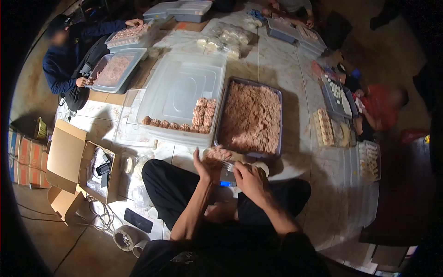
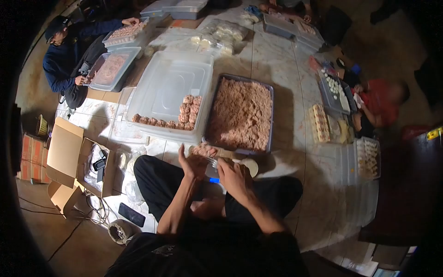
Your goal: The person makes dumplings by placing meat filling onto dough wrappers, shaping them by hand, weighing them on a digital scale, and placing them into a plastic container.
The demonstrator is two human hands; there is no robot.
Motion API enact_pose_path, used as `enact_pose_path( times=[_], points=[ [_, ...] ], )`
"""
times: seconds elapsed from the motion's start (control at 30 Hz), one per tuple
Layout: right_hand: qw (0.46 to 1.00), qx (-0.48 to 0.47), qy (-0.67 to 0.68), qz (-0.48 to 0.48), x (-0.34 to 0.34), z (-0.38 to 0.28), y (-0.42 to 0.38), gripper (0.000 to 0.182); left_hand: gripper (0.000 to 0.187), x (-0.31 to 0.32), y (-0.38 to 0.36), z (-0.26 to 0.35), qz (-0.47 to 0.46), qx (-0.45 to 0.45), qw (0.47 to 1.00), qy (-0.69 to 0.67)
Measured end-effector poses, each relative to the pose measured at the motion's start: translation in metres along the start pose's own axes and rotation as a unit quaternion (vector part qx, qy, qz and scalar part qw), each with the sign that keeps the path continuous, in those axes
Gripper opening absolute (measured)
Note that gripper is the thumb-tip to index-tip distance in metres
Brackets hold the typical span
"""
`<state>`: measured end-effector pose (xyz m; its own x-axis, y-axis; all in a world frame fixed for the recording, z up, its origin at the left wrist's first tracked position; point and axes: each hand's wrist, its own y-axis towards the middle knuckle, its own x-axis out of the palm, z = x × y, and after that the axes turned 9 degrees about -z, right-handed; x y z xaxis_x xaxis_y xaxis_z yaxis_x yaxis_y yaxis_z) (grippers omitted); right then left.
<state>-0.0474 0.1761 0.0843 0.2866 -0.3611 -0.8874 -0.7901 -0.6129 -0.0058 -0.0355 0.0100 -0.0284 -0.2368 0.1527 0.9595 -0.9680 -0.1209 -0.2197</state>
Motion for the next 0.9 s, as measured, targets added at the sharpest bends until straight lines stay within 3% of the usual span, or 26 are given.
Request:
enact_pose_path(
  times=[0.03,0.07,0.17,0.2,0.23,0.3,0.37,0.4,0.43,0.5,0.53,0.63,0.67,0.77,0.8,0.87,0.9],
  points=[
    [0.998,0.023,-0.055,-0.011,-0.012,-0.005,0.004,0.01,0.085,-0.004,0.002,0.005,-0.001,0.011,1.0,-0.015],
    [0.999,-0.007,0.017,0.042,-0.008,-0.004,0.009,0.012,0.088,-0.01,0.003,0.005,-0.045,-0.003,0.999,-0.016],
    [0.991,-0.079,0.097,0.042,0.038,0.029,0.013,0.012,0.092,0.016,0.0,-0.006,0.077,-0.038,0.996,0.03],
    [1.0,-0.018,-0.004,0.009,0.029,0.024,0.006,0.01,0.093,0.015,-0.004,0.003,0.004,-0.047,0.997,0.062],
    [0.999,-0.038,-0.017,0.01,-0.006,0.009,0.009,0.009,0.09,0.012,-0.006,0.01,0.016,-0.034,0.999,0.039],
    [0.989,-0.091,0.095,0.06,0.004,0.024,0.016,0.014,0.09,0.014,-0.011,0.017,-0.009,-0.072,0.993,0.091],
    [0.993,-0.057,0.082,-0.061,0.017,0.039,0.023,0.01,0.092,-0.005,-0.003,0.004,0.092,-0.126,0.978,0.14],
    [0.995,-0.068,0.071,-0.008,0.0,0.026,0.022,0.011,0.092,0.023,-0.008,0.007,0.106,-0.119,0.978,0.136],
    [0.995,-0.103,-0.001,0.011,-0.011,0.028,0.025,0.017,0.094,0.018,-0.008,0.008,0.097,-0.128,0.969,0.188],
    [0.993,-0.021,0.116,0.005,-0.04,0.008,0.027,0.023,0.098,0.011,-0.009,0.023,0.079,-0.144,0.94,0.299],
    [0.973,-0.06,0.196,0.105,-0.03,0.006,0.034,0.026,0.102,0.015,-0.013,0.03,-0.014,-0.167,0.92,0.353],
    [0.946,0.091,0.261,-0.168,-0.011,0.026,0.049,0.026,0.102,0.055,-0.024,0.013,-0.075,-0.152,0.868,0.466],
    [0.937,0.125,0.28,-0.169,-0.014,0.023,0.047,0.027,0.102,0.063,-0.024,0.012,-0.111,-0.116,0.869,0.467],
    [0.928,-0.004,0.367,-0.067,-0.016,0.033,0.043,0.032,0.106,0.053,-0.027,0.04,-0.185,-0.182,0.909,0.325],
    [0.903,0.044,0.418,-0.091,-0.019,0.033,0.041,0.026,0.087,0.031,-0.019,0.042,-0.186,-0.148,0.903,0.358],
    [0.947,0.035,0.32,-0.008,-0.01,0.026,0.038,0.034,0.048,0.013,-0.008,0.008,-0.165,0.077,0.797,0.576],
    [0.963,0.028,0.267,0.035,-0.005,0.023,0.038,0.039,0.043,0.015,-0.005,0.008,-0.151,0.077,0.809,0.563]
  ],
)
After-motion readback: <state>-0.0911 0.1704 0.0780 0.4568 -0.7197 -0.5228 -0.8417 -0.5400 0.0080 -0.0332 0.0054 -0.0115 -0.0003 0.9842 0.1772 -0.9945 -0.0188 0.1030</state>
